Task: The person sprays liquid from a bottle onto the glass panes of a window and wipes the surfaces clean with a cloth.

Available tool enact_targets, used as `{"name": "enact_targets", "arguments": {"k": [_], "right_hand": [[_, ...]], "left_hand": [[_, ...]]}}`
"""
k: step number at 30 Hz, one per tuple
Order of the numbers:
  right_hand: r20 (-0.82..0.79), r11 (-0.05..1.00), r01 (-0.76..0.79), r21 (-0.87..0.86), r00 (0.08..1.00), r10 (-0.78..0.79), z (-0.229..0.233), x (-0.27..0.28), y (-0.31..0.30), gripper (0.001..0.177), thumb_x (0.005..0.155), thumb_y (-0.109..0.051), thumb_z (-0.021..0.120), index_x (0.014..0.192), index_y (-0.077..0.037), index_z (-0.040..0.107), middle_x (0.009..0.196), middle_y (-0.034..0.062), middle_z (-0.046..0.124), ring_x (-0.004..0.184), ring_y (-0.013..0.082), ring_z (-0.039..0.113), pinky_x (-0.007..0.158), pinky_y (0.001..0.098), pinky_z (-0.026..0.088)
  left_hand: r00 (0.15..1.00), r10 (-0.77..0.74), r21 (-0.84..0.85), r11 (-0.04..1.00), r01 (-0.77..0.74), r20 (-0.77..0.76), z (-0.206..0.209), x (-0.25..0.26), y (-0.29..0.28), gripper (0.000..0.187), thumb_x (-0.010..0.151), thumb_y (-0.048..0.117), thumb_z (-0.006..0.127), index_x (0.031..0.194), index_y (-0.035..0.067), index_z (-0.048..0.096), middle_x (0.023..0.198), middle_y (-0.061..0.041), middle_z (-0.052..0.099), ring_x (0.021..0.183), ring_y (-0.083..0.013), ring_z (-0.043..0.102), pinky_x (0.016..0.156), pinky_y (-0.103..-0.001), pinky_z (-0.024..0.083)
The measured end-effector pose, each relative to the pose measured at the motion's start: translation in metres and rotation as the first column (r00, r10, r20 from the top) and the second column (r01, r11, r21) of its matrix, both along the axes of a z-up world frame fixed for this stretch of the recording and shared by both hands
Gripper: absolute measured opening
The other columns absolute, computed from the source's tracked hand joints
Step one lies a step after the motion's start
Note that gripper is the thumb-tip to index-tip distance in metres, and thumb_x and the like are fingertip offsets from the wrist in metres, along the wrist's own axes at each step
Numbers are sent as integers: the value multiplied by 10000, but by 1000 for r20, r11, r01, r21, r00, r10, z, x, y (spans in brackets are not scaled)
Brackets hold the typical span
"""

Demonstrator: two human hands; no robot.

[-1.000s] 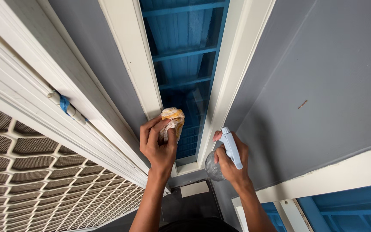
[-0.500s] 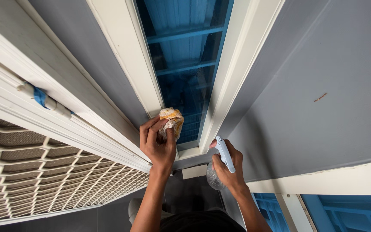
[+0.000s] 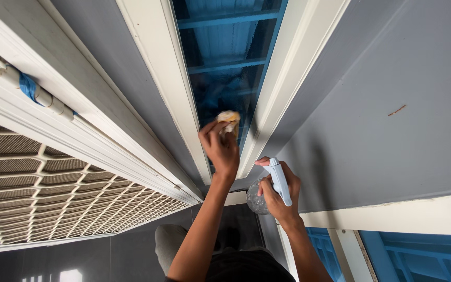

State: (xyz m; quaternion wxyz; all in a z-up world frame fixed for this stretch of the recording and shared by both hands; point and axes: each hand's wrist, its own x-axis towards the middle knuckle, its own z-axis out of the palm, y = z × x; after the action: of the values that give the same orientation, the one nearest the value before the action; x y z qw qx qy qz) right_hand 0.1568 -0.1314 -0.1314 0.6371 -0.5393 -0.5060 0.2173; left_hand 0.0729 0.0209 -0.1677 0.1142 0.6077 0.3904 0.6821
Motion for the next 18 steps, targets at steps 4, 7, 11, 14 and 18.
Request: {"name": "enact_targets", "arguments": {"k": [4,7,11,14,18], "right_hand": [[-41,997,7,70,999,-4,7,4,4,348,789,159,497,1095,63,631,1120,165,728,524,114,638,470,247,528],[-40,993,10,116,999,-5,16,5,4,330,808,153,503,1098,58,631,1119,169,725,529,108,630,467,245,525],[-28,981,10,194,1000,-4,33,12,13,319,831,148,509,1105,53,642,1136,174,716,546,108,637,477,249,543],[-1,965,8,260,1000,-8,46,12,17,310,843,147,518,1114,48,632,1137,176,719,554,106,629,481,249,546],[26,946,-19,324,1000,11,68,14,27,330,841,151,505,1130,42,623,1156,178,715,578,107,633,505,254,572]], "left_hand": [[991,-122,41,991,125,-61,12,15,11,326,923,-116,639,1187,65,704,1281,-162,575,1122,-290,633,901,-354,554],[989,-86,148,983,104,-119,40,14,20,383,911,-129,653,1227,78,711,1268,-136,563,1131,-296,577,934,-367,532],[979,-32,284,955,89,-200,97,6,25,468,899,-151,646,1280,111,723,1297,-121,568,1133,-288,558,918,-371,512],[978,30,392,919,54,-204,153,4,31,523,898,-146,660,1344,125,690,1339,-123,531,1203,-299,531,994,-387,515],[973,75,515,856,50,-219,223,4,41,580,938,-111,684,1438,177,631,1426,-79,497,1249,-262,499,1054,-364,506]]}}
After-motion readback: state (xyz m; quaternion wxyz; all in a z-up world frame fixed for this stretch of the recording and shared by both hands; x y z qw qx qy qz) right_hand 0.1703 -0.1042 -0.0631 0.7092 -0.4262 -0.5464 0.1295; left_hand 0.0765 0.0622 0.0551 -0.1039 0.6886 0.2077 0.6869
